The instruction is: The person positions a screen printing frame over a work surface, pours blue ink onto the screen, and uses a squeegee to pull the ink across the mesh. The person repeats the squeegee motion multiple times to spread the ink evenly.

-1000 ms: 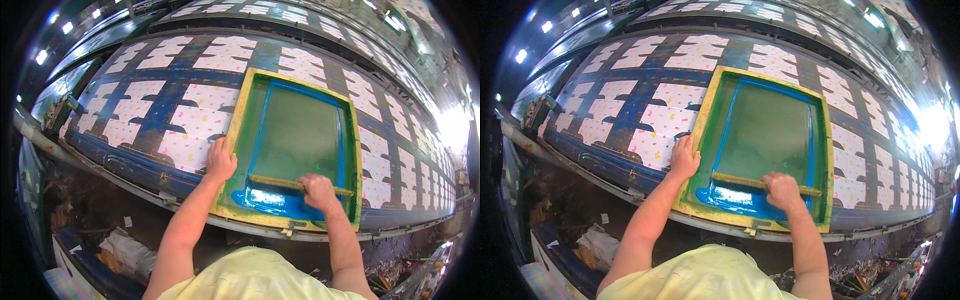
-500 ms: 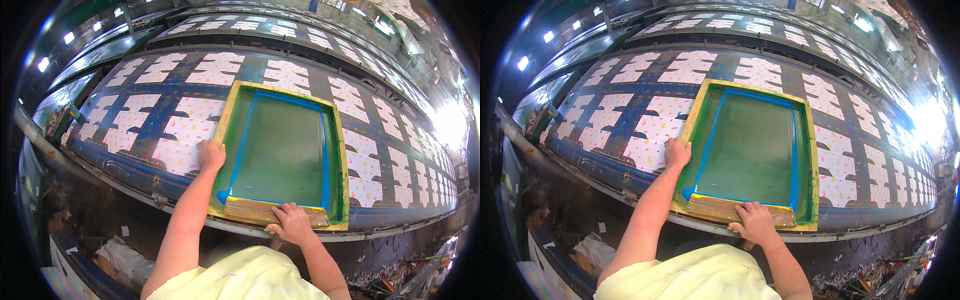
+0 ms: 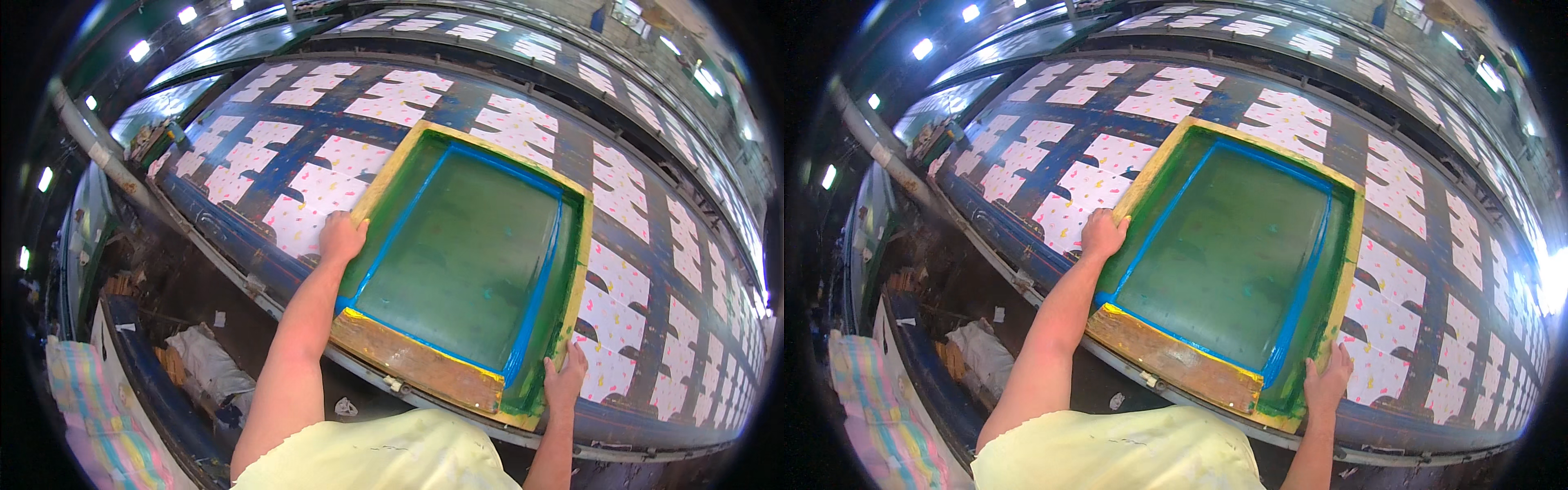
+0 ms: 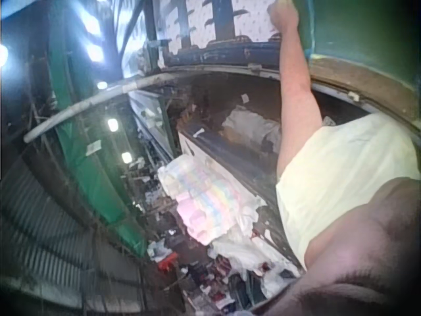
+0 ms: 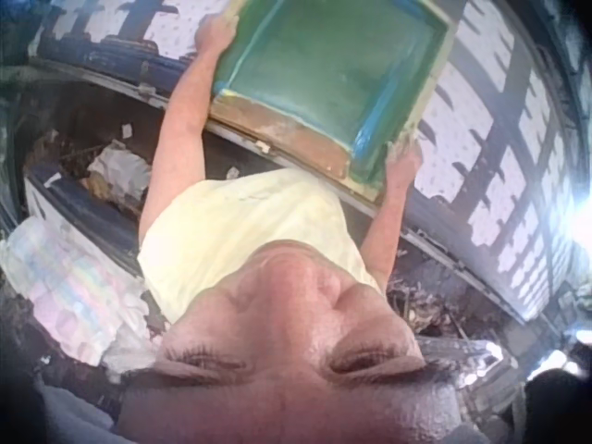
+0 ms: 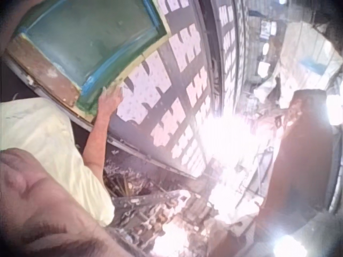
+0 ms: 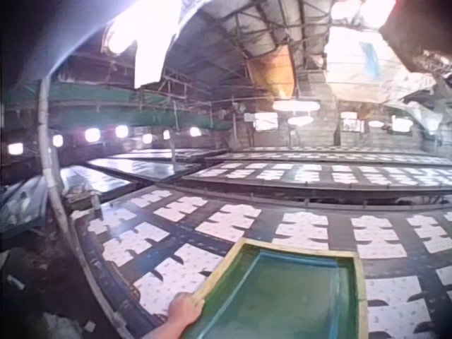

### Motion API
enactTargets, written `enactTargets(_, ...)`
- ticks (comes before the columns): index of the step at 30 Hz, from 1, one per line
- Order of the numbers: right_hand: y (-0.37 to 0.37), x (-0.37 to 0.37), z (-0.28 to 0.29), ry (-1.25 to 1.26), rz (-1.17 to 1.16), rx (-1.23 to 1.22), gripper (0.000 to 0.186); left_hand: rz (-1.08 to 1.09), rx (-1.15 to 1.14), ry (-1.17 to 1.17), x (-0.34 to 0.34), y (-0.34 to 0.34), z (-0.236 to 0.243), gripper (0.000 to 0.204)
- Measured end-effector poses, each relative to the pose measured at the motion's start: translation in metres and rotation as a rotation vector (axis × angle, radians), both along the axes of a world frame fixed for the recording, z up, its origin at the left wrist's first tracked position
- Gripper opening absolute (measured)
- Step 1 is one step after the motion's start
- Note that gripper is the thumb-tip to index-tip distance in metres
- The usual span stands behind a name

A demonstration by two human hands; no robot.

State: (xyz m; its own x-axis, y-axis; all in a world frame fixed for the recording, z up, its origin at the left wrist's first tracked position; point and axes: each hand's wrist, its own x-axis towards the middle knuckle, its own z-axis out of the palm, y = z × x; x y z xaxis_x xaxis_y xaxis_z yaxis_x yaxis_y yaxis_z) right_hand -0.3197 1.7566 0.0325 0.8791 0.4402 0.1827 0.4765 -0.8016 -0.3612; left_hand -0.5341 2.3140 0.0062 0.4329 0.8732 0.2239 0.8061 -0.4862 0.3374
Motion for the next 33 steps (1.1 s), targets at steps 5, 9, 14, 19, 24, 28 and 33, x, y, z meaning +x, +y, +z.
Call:
enactTargets(5,0.01,0.012,-0.006,0.187,-0.061,0.199,0.092,0.001,-0.047,0.028,0.003,-0.001,0.01,0.053)
enactTargets(9,0.017,0.015,-0.018,0.103,-0.09,0.257,0.09,0.005,-0.156,-0.026,0.002,0.004,0.01,0.052)
enactTargets(14,0.015,0.019,-0.022,0.165,-0.118,0.386,0.075,-0.023,-0.227,-0.073,-0.004,0.014,0.002,0.05)
enactTargets(19,0.013,0.02,0.003,0.076,-0.069,0.357,0.066,-0.027,-0.265,-0.107,-0.005,0.036,-0.022,0.051)
enactTargets(24,0.006,0.034,0.024,-0.112,-0.015,0.272,0.06,-0.082,-0.528,-0.328,0.002,0.059,-0.025,0.038)
enactTargets(28,-0.013,0.042,0.046,-0.046,-0.139,0.23,0.059,-0.153,-0.381,-0.314,0.019,0.057,-0.007,0.023)
enactTargets(33,-0.004,0.014,0.053,0.013,-0.235,0.247,0.058,-0.262,-0.406,-0.397,0.005,0.062,0.001,0.024)
